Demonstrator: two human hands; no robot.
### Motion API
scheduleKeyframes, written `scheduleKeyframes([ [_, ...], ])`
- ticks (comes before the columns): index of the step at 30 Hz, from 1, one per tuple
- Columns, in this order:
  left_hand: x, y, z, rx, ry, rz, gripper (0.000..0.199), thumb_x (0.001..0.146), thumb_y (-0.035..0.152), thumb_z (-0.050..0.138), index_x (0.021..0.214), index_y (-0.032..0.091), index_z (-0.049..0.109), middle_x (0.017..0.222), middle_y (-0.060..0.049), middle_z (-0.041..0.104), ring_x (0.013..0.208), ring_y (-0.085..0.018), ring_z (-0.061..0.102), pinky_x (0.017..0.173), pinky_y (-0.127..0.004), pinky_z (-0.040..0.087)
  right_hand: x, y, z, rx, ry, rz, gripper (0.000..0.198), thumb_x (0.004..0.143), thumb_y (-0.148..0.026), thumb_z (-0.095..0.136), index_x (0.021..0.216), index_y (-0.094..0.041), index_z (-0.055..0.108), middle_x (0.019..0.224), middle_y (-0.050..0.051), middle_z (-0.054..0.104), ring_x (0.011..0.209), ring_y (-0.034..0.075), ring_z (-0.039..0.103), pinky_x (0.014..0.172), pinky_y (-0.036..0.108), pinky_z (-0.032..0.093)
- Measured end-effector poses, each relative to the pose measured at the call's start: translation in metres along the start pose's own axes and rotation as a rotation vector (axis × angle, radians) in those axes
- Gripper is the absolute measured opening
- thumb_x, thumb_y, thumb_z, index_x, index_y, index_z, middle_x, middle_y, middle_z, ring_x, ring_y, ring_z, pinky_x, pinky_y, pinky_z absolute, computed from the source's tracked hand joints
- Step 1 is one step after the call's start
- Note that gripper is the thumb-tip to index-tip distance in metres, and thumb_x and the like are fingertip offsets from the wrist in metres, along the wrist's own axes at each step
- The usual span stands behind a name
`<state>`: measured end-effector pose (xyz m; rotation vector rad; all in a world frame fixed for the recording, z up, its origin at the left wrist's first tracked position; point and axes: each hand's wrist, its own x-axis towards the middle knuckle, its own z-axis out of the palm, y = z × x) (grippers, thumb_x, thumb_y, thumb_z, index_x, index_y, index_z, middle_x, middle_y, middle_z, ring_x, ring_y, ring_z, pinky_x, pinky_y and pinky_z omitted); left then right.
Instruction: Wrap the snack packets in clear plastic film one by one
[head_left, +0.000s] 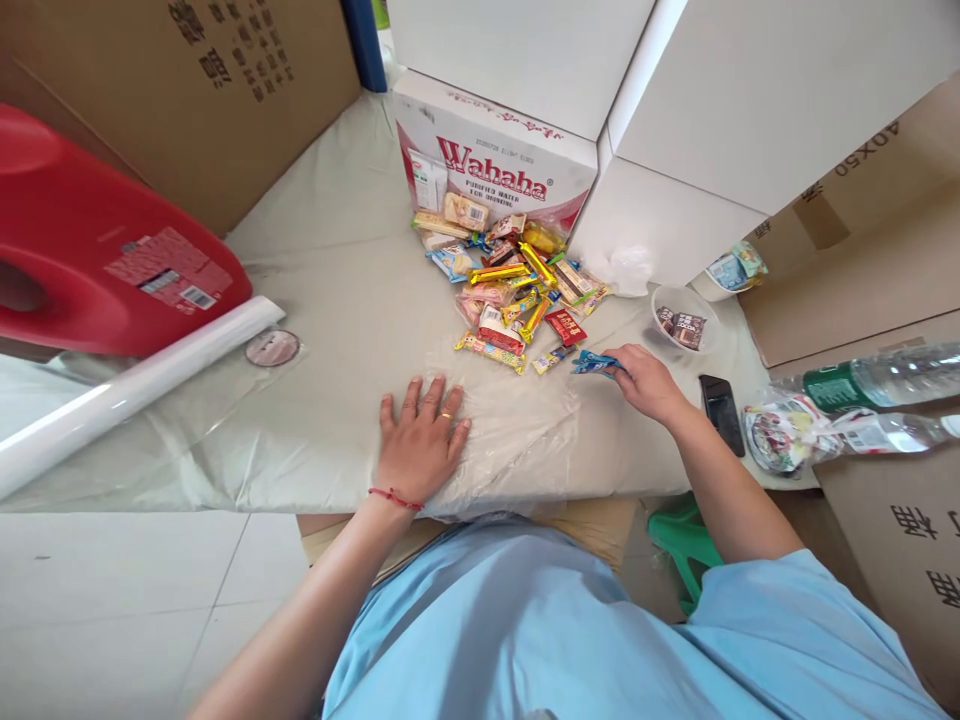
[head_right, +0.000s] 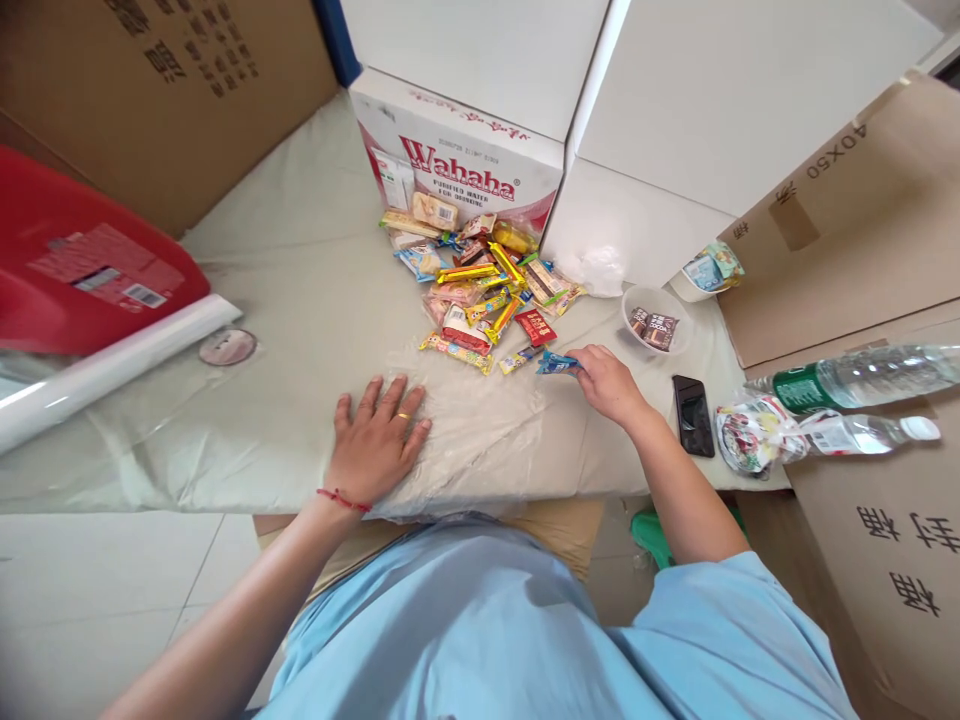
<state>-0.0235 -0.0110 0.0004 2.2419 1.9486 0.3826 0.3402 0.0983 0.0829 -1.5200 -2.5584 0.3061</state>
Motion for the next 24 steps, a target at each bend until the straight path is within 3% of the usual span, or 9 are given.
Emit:
scheduleKeyframes([
  [2,0.0,0.0,0.001,0.016,-0.003,0.003,0.058,0.105,0.045,0.034,0.154,0.02,0.052,0.165,-0.015,0.043,0.155,-0.042,0.031,0.122,-0.073,0.018,0.002,-0.022,-0.007,0.153,0.03,-0.07,0.03,0.099,-0.025,0.048,0.123,-0.019,0.066,0.106,0.011,0.07,0.098,0.027,0.064,0.087,0.038,0.051],
  [5,0.0,0.0,0.002,0.041,-0.005,-0.002,0.057,0.106,0.04,0.029,0.157,0.022,0.048,0.166,-0.013,0.042,0.156,-0.04,0.03,0.122,-0.073,0.018,0.013,-0.066,-0.005,0.277,-0.046,-0.168,0.023,0.099,-0.025,0.051,0.115,-0.019,0.066,0.104,0.009,0.07,0.093,0.023,0.065,0.084,0.034,0.051],
  [8,-0.001,0.0,0.003,0.054,-0.003,-0.007,0.057,0.107,0.036,0.028,0.162,0.024,0.039,0.167,-0.011,0.041,0.156,-0.04,0.03,0.121,-0.073,0.019,0.03,-0.11,0.015,0.195,-0.141,-0.205,0.019,0.096,-0.019,0.052,0.108,-0.017,0.066,0.104,0.01,0.069,0.098,0.024,0.063,0.086,0.034,0.049],
  [12,-0.001,0.001,0.003,0.047,0.004,-0.009,0.058,0.107,0.033,0.028,0.164,0.024,0.035,0.167,-0.011,0.041,0.156,-0.04,0.031,0.12,-0.075,0.019,0.052,-0.15,0.048,0.091,-0.214,-0.233,0.028,0.096,-0.016,0.051,0.121,-0.016,0.063,0.114,0.013,0.067,0.11,0.027,0.059,0.093,0.037,0.048],
  [16,-0.002,0.002,0.002,0.028,0.008,-0.015,0.057,0.107,0.032,0.029,0.161,0.021,0.039,0.165,-0.013,0.043,0.155,-0.04,0.032,0.121,-0.076,0.018,0.06,-0.161,0.061,0.13,-0.165,-0.273,0.038,0.102,-0.024,0.053,0.138,-0.014,0.056,0.123,0.015,0.063,0.116,0.028,0.056,0.1,0.042,0.048],
  [21,-0.003,0.001,0.002,0.014,0.013,0.011,0.055,0.105,0.033,0.037,0.16,0.033,0.042,0.166,-0.013,0.041,0.156,-0.043,0.031,0.119,-0.078,0.018,0.048,-0.154,0.06,0.148,-0.246,-0.402,0.042,0.105,-0.026,0.05,0.146,-0.018,0.052,0.127,0.015,0.063,0.116,0.029,0.055,0.103,0.046,0.048],
  [24,-0.003,0.001,0.002,-0.007,0.018,0.01,0.055,0.105,0.035,0.04,0.16,0.035,0.042,0.167,-0.013,0.04,0.156,-0.043,0.03,0.119,-0.078,0.017,0.035,-0.153,0.064,0.112,-0.235,-0.291,0.054,0.103,-0.028,0.054,0.154,-0.013,0.041,0.131,0.018,0.06,0.12,0.032,0.053,0.104,0.05,0.048],
])
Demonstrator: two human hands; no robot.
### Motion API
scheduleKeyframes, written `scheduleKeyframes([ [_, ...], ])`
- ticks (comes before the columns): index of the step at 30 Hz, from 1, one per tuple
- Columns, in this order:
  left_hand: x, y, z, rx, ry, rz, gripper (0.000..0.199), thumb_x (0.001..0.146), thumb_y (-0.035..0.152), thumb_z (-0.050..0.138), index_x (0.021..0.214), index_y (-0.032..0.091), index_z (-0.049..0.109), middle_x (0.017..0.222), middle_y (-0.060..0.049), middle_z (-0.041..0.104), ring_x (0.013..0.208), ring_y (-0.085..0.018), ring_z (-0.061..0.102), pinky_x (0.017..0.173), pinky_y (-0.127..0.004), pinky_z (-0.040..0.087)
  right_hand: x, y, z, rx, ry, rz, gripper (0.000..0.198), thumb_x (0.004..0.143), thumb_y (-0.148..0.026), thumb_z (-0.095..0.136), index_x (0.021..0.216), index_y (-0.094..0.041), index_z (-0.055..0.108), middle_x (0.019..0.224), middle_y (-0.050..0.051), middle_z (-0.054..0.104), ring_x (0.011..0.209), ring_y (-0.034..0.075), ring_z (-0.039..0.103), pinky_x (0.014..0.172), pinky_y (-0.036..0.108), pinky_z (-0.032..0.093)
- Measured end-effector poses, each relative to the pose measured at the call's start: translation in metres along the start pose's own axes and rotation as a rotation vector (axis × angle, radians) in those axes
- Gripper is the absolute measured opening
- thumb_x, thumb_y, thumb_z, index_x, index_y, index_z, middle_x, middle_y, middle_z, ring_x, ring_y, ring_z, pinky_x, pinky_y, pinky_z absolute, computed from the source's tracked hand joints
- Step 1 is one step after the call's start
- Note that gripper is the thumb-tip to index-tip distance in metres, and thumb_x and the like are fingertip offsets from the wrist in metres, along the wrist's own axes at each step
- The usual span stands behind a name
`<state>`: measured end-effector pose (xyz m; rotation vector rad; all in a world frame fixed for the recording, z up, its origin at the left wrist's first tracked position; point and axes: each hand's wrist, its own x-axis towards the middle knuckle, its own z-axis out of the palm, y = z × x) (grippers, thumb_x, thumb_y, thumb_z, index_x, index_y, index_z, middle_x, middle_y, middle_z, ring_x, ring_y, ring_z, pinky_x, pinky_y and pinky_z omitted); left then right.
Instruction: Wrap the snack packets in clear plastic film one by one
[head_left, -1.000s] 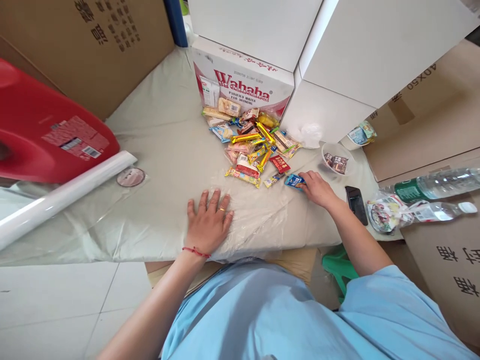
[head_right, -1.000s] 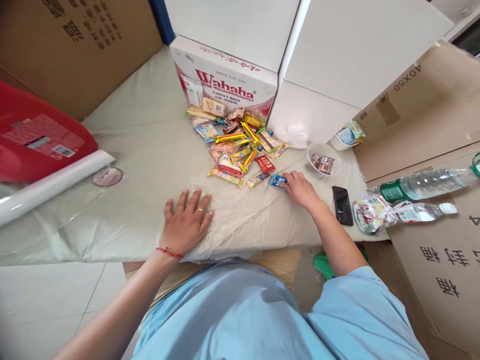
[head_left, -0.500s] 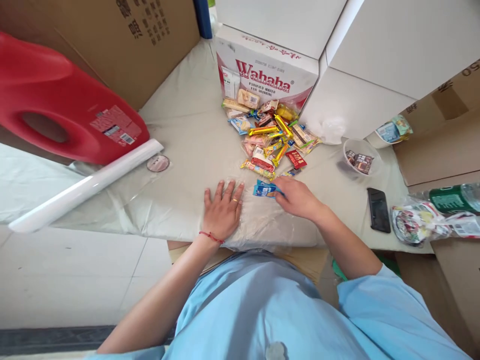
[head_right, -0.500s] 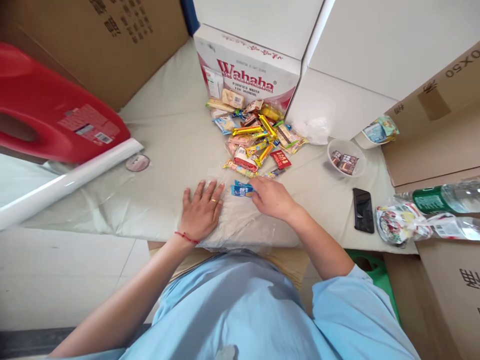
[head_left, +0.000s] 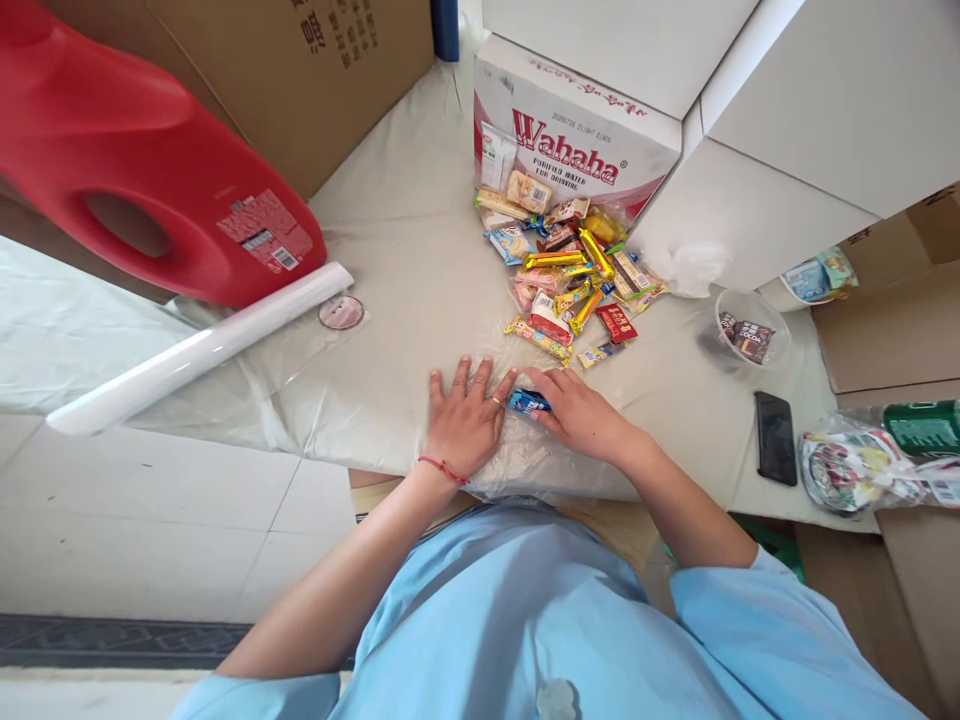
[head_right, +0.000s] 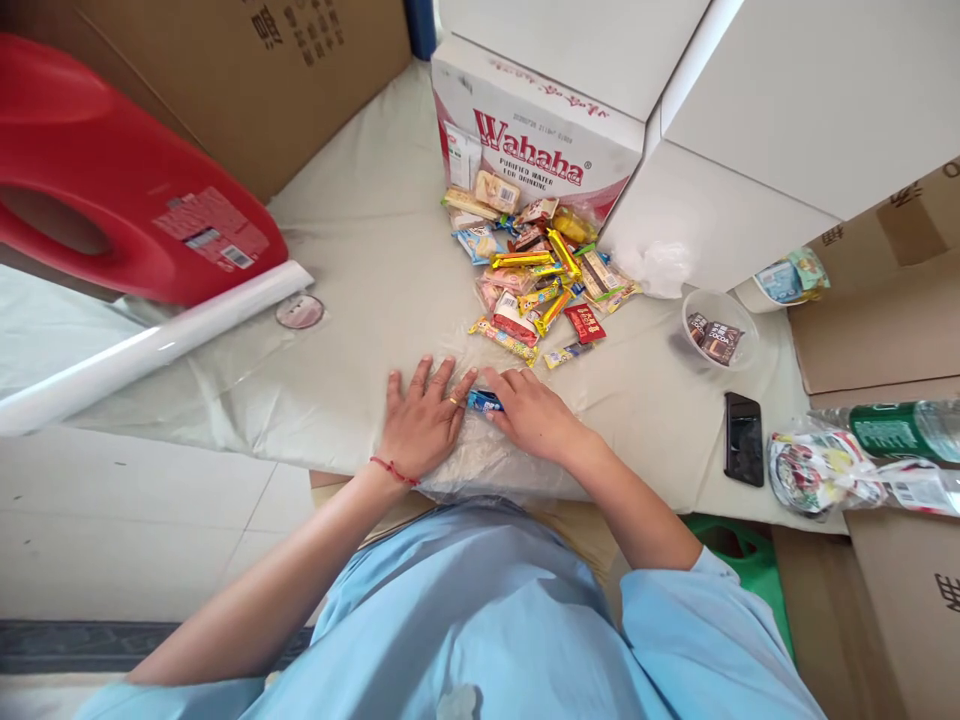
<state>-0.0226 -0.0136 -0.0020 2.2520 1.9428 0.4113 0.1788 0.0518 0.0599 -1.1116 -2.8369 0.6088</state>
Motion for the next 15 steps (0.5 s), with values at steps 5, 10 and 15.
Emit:
scheduleKeyframes([
  [5,0.001,0.001,0.0,0.006,-0.01,-0.007,0.054,0.106,0.036,0.035,0.158,0.029,0.045,0.167,-0.012,0.04,0.157,-0.043,0.029,0.12,-0.077,0.016,-0.008,-0.006,0.008,0.007,0.039,0.139,0.034,0.103,-0.023,0.051,0.136,-0.016,0.056,0.119,0.014,0.064,0.112,0.029,0.055,0.096,0.043,0.051],
  [10,0.0,0.001,-0.001,-0.004,-0.009,-0.011,0.056,0.107,0.036,0.03,0.16,0.025,0.043,0.167,-0.012,0.041,0.157,-0.041,0.029,0.121,-0.077,0.015,-0.001,-0.009,0.001,-0.15,0.306,0.198,0.034,0.105,-0.023,0.045,0.135,-0.014,0.058,0.123,0.017,0.06,0.111,0.031,0.051,0.095,0.044,0.047],
  [15,0.001,-0.001,-0.003,-0.046,-0.002,-0.055,0.058,0.107,0.035,0.026,0.161,0.019,0.039,0.165,-0.014,0.043,0.157,-0.036,0.032,0.124,-0.073,0.016,0.003,-0.013,0.029,-0.323,0.188,0.073,0.041,0.105,-0.016,0.038,0.141,-0.018,0.057,0.123,0.017,0.062,0.104,0.03,0.049,0.087,0.044,0.041],
])
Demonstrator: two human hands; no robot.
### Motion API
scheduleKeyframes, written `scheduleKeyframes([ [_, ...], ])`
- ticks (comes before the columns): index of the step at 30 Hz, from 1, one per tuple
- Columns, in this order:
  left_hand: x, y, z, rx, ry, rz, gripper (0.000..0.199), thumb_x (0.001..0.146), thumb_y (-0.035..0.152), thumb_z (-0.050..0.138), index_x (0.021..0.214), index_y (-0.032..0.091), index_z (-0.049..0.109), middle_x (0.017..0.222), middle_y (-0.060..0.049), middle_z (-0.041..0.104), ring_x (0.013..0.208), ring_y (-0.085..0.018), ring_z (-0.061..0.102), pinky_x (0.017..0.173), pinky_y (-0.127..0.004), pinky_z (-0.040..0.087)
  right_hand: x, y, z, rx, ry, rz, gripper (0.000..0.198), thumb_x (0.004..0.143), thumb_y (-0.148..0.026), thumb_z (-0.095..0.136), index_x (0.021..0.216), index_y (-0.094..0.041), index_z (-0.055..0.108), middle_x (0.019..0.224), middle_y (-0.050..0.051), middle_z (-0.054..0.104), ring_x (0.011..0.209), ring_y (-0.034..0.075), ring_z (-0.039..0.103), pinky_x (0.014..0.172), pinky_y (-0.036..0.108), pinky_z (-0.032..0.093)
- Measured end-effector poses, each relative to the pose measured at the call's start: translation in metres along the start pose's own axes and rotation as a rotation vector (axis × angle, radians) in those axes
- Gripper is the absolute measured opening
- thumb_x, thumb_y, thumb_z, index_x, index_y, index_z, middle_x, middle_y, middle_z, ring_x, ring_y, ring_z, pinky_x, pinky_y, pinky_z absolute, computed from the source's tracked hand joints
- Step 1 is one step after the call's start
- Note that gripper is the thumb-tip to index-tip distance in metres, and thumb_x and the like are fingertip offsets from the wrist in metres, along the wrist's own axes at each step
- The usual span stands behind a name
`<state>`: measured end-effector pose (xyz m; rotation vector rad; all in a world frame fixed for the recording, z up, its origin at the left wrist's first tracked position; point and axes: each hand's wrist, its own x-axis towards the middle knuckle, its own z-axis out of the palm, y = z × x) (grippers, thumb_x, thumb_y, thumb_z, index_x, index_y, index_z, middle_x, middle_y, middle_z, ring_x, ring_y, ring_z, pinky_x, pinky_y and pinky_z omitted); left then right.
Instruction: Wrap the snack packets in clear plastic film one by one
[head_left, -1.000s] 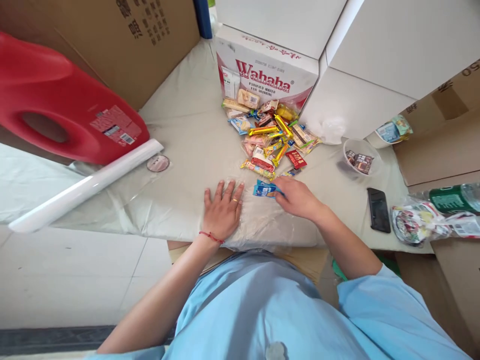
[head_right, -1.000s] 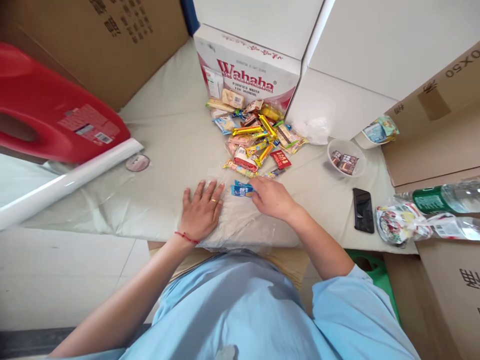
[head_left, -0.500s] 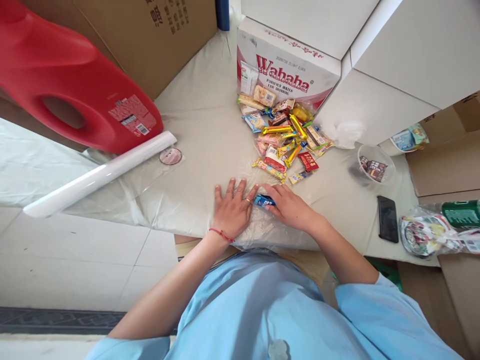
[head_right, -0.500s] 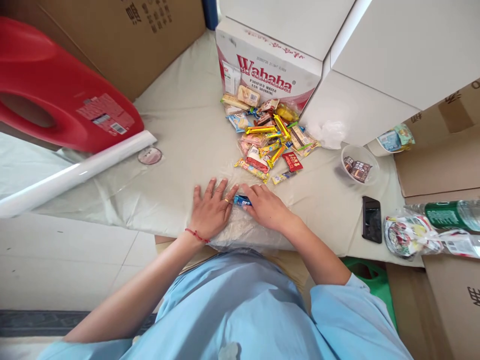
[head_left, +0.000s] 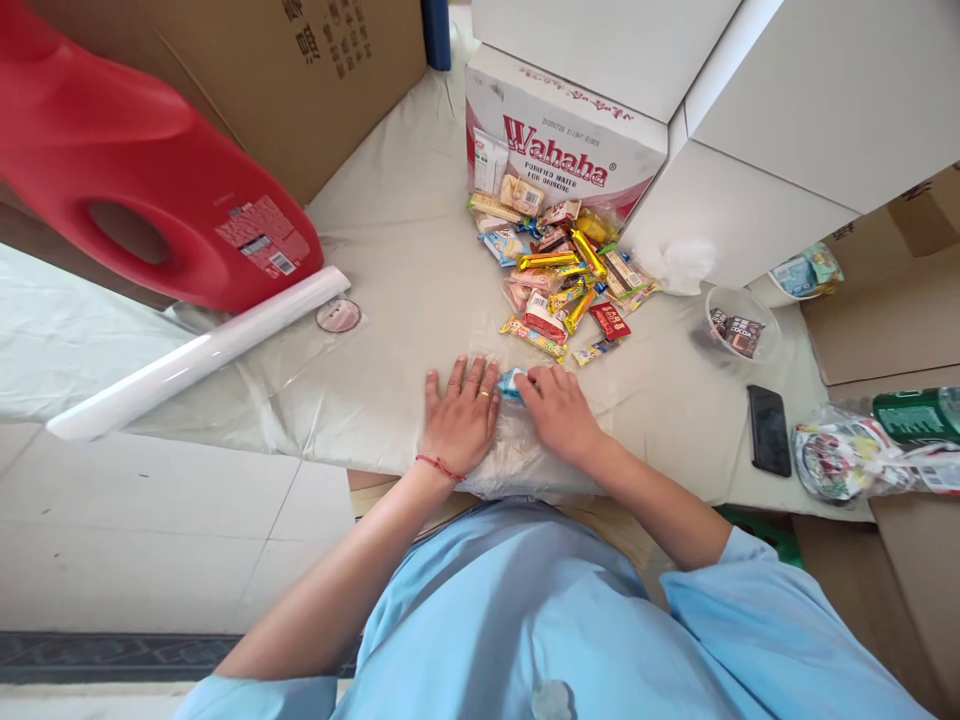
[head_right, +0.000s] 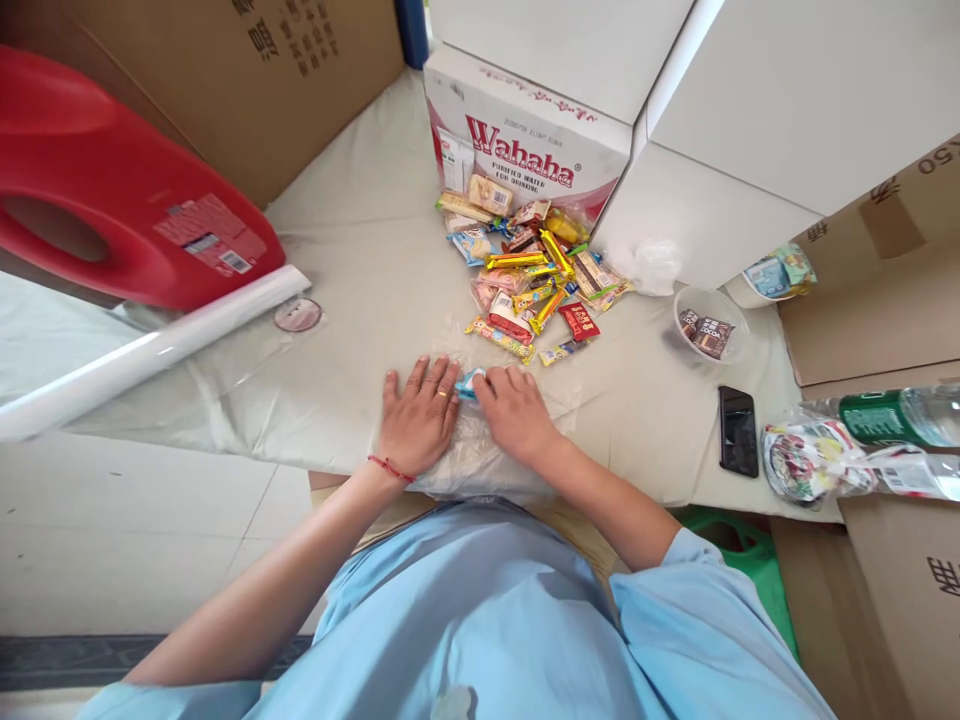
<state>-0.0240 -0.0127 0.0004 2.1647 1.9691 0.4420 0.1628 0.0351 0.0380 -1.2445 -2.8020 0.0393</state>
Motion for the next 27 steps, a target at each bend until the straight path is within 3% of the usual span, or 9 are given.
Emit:
scheduleKeyframes([
  [3,0.002,-0.003,0.002,-0.056,-0.004,-0.054,0.059,0.106,0.032,0.024,0.16,0.013,0.038,0.162,-0.017,0.046,0.155,-0.031,0.036,0.126,-0.067,0.019,-0.006,-0.002,0.016,0.028,-0.072,-0.113,0.047,0.105,-0.024,0.044,0.152,-0.016,0.049,0.13,0.019,0.061,0.107,0.031,0.048,0.087,0.045,0.039],
  [6,0.004,-0.008,0.005,-0.103,0.005,-0.075,0.058,0.106,0.03,0.025,0.158,0.013,0.042,0.161,-0.017,0.048,0.154,-0.03,0.039,0.127,-0.066,0.018,-0.011,0.005,0.016,0.111,-0.064,-0.152,0.07,0.101,-0.055,0.054,0.156,-0.012,0.045,0.136,0.021,0.058,0.114,0.034,0.047,0.094,0.048,0.039],
  [8,0.003,-0.014,0.003,-0.131,0.048,-0.079,0.055,0.105,0.03,0.028,0.154,0.014,0.048,0.162,-0.017,0.047,0.154,-0.03,0.039,0.126,-0.064,0.023,-0.017,0.013,0.009,0.179,-0.036,-0.166,0.078,0.098,-0.066,0.053,0.155,-0.011,0.046,0.139,0.022,0.057,0.117,0.035,0.047,0.097,0.051,0.039],
  [12,-0.013,-0.037,-0.015,-0.155,0.135,0.077,0.048,0.103,0.035,0.041,0.147,0.023,0.057,0.164,-0.012,0.045,0.158,-0.029,0.031,0.127,-0.057,0.025,-0.055,0.029,-0.003,0.337,0.079,-0.189,0.064,0.1,-0.061,0.052,0.145,-0.016,0.056,0.135,0.02,0.06,0.12,0.033,0.051,0.102,0.051,0.041],
  [15,-0.039,-0.06,-0.029,-0.201,-0.029,0.369,0.06,0.098,0.049,0.055,0.154,0.027,0.049,0.163,-0.013,0.047,0.153,-0.028,0.041,0.128,-0.051,0.027,-0.1,0.031,0.003,0.4,0.07,-0.294,0.065,0.094,-0.065,0.061,0.141,-0.02,0.059,0.13,0.017,0.064,0.119,0.032,0.054,0.104,0.052,0.044],
  [17,-0.056,-0.074,-0.034,-0.195,-0.156,0.469,0.071,0.092,0.056,0.062,0.156,0.026,0.047,0.164,-0.015,0.044,0.151,-0.03,0.045,0.128,-0.052,0.027,-0.125,0.029,0.013,0.371,0.039,-0.341,0.055,0.097,-0.054,0.064,0.141,-0.022,0.059,0.134,0.015,0.065,0.123,0.031,0.054,0.107,0.052,0.044],
  [21,-0.069,-0.094,-0.04,-0.213,-0.252,0.461,0.042,0.098,0.041,0.053,0.136,0.029,0.067,0.158,-0.01,0.054,0.148,-0.027,0.049,0.128,-0.053,0.028,-0.14,0.027,0.027,0.364,0.034,-0.26,0.027,0.102,-0.023,0.053,0.124,-0.023,0.068,0.127,0.013,0.07,0.118,0.027,0.058,0.102,0.048,0.048],
  [24,-0.049,-0.101,-0.053,-0.33,-0.267,0.371,0.035,0.102,0.038,0.044,0.113,0.03,0.076,0.135,-0.005,0.073,0.131,-0.022,0.064,0.12,-0.044,0.042,-0.124,0.032,0.019,0.534,0.037,-0.193,0.023,0.103,-0.027,0.048,0.109,-0.021,0.07,0.105,0.011,0.074,0.096,0.024,0.062,0.087,0.042,0.051],
  [27,-0.006,-0.099,-0.065,-0.379,-0.232,0.226,0.04,0.102,0.049,0.044,0.112,0.025,0.075,0.114,-0.005,0.08,0.104,-0.022,0.073,0.099,-0.036,0.057,-0.101,0.042,0.001,0.733,0.038,-0.029,0.03,0.106,-0.034,0.043,0.1,-0.02,0.068,0.088,0.007,0.072,0.08,0.02,0.062,0.076,0.033,0.049],
])
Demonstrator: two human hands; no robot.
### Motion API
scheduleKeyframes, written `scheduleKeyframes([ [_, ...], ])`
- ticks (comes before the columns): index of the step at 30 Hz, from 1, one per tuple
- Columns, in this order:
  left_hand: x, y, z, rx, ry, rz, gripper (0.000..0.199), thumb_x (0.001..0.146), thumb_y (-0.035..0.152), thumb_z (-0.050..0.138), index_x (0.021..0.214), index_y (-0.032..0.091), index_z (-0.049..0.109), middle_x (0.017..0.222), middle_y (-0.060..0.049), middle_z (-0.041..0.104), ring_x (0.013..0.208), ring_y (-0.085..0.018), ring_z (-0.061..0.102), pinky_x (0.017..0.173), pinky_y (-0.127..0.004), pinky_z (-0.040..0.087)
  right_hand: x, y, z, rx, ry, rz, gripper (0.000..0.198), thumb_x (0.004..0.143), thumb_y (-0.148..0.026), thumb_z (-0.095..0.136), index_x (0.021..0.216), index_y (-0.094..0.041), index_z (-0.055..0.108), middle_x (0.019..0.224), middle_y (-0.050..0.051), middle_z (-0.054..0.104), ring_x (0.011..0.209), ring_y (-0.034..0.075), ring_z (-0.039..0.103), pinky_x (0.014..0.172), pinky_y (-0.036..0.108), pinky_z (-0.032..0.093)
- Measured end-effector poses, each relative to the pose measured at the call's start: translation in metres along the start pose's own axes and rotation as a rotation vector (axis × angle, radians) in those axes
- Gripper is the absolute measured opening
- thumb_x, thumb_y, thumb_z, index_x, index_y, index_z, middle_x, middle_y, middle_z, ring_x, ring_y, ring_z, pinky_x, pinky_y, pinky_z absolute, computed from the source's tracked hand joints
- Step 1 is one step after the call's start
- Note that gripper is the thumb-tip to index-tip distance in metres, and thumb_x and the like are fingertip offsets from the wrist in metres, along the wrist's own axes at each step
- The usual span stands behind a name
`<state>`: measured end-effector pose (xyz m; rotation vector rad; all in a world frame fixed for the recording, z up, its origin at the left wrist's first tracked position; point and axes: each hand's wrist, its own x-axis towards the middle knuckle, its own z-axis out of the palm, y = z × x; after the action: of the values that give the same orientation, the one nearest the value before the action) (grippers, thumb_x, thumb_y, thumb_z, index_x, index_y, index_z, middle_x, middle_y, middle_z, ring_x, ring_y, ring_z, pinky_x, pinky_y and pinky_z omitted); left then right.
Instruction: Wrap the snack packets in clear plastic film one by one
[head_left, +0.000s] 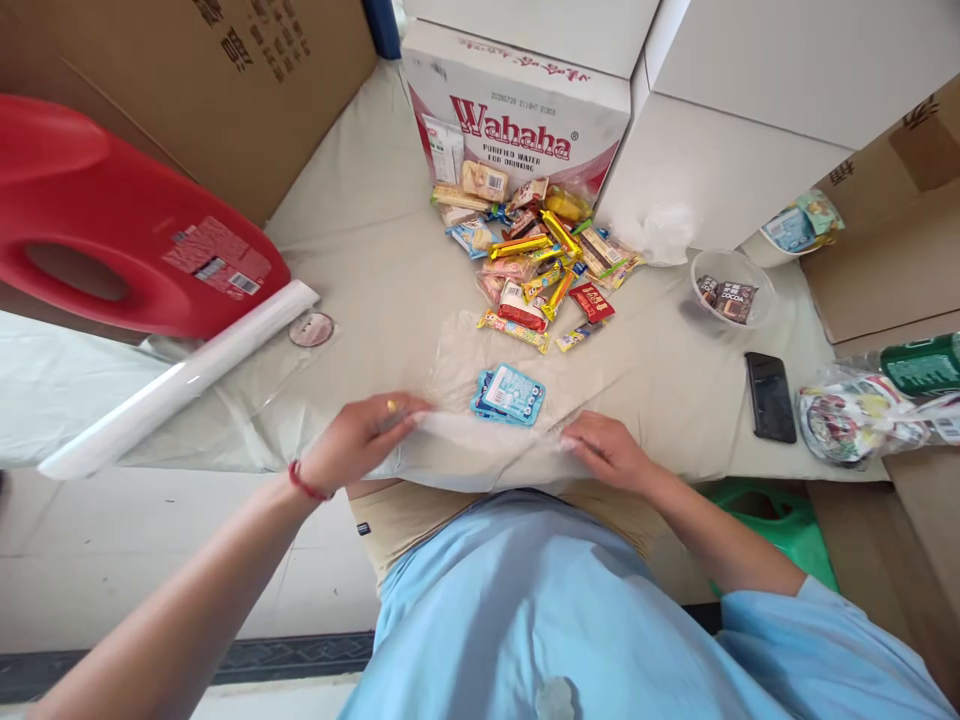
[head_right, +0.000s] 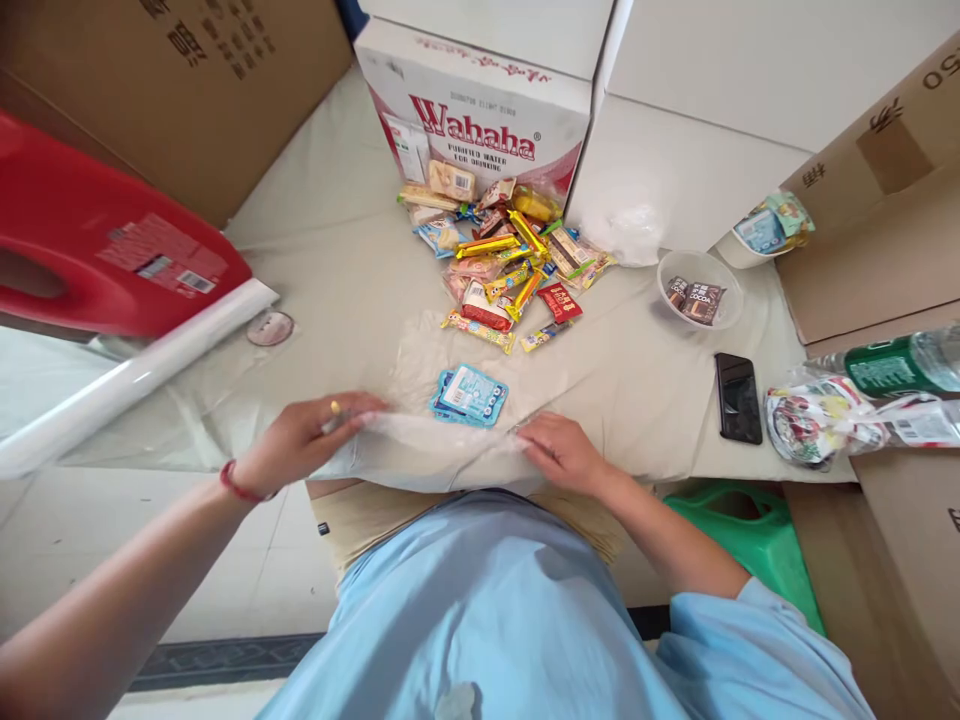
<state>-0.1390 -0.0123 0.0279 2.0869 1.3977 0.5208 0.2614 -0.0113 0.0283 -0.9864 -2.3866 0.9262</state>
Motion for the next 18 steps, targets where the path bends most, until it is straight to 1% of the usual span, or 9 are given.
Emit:
scheduleKeyframes([
  [2,0.036,0.0,-0.007,0.037,0.019,-0.023,0.048,0.1,0.055,0.042,0.104,0.02,0.075,0.106,-0.007,0.08,0.093,-0.022,0.073,0.093,-0.037,0.058,0.015,0.001,-0.011,0.059,0.067,0.213,0.037,0.107,-0.041,0.04,0.091,-0.02,0.066,0.08,0.004,0.07,0.073,0.017,0.061,0.07,0.029,0.047],
  [5,0.091,-0.004,-0.001,0.145,0.03,-0.01,0.043,0.095,0.052,0.044,0.097,0.021,0.074,0.101,-0.01,0.078,0.097,-0.027,0.07,0.097,-0.044,0.056,0.03,0.006,-0.021,-0.038,0.073,0.518,0.042,0.106,-0.044,0.04,0.076,-0.021,0.06,0.069,0.001,0.064,0.064,0.016,0.057,0.062,0.026,0.041],
  [7,0.117,-0.007,0.006,0.194,0.029,-0.021,0.035,0.089,0.048,0.051,0.096,0.022,0.074,0.1,-0.013,0.076,0.101,-0.031,0.068,0.098,-0.049,0.055,0.034,0.01,-0.026,-0.192,-0.009,0.637,0.034,0.103,-0.042,0.047,0.08,-0.021,0.061,0.07,0.001,0.065,0.065,0.017,0.057,0.061,0.027,0.037],
  [9,0.13,-0.009,0.009,0.213,0.089,-0.041,0.033,0.084,0.045,0.057,0.103,0.022,0.074,0.108,-0.015,0.074,0.109,-0.035,0.066,0.101,-0.053,0.053,0.032,0.013,-0.033,-0.32,-0.075,0.692,0.024,0.099,-0.042,0.055,0.098,-0.021,0.066,0.079,0.003,0.069,0.07,0.02,0.06,0.062,0.028,0.037],
  [10,0.13,-0.009,0.007,0.216,0.158,-0.057,0.035,0.084,0.043,0.059,0.107,0.021,0.073,0.115,-0.017,0.072,0.115,-0.036,0.064,0.104,-0.055,0.051,0.031,0.014,-0.038,-0.363,-0.066,0.689,0.025,0.098,-0.042,0.057,0.108,-0.021,0.066,0.086,0.005,0.071,0.075,0.021,0.062,0.064,0.029,0.04],
  [12,0.12,-0.003,-0.002,0.23,0.37,-0.109,0.035,0.088,0.04,0.057,0.113,0.02,0.072,0.123,-0.019,0.067,0.124,-0.037,0.059,0.109,-0.057,0.047,0.031,0.017,-0.049,-0.429,0.031,0.616,0.034,0.098,-0.042,0.057,0.123,-0.019,0.064,0.098,0.01,0.071,0.088,0.026,0.064,0.074,0.034,0.047],
  [15,0.092,0.023,-0.016,0.283,0.681,-0.167,0.028,0.095,0.032,0.052,0.112,0.022,0.072,0.121,-0.017,0.065,0.125,-0.037,0.056,0.109,-0.061,0.042,0.046,0.022,-0.06,-0.488,0.18,0.407,0.035,0.1,-0.036,0.053,0.127,-0.016,0.064,0.115,0.017,0.068,0.108,0.033,0.059,0.095,0.046,0.048],
  [16,0.082,0.036,-0.016,0.285,0.716,-0.136,0.027,0.095,0.029,0.052,0.111,0.024,0.073,0.117,-0.015,0.066,0.122,-0.036,0.057,0.107,-0.06,0.043,0.056,0.024,-0.06,-0.487,0.193,0.347,0.035,0.1,-0.035,0.053,0.128,-0.016,0.064,0.12,0.018,0.066,0.112,0.034,0.057,0.1,0.049,0.047],
  [18,0.067,0.061,-0.005,0.284,0.65,0.01,0.025,0.096,0.025,0.052,0.108,0.023,0.074,0.109,-0.012,0.07,0.108,-0.031,0.061,0.098,-0.054,0.047,0.08,0.028,-0.056,-0.471,0.183,0.276,0.039,0.1,-0.035,0.054,0.132,-0.014,0.062,0.128,0.019,0.064,0.117,0.035,0.055,0.104,0.05,0.046],
])
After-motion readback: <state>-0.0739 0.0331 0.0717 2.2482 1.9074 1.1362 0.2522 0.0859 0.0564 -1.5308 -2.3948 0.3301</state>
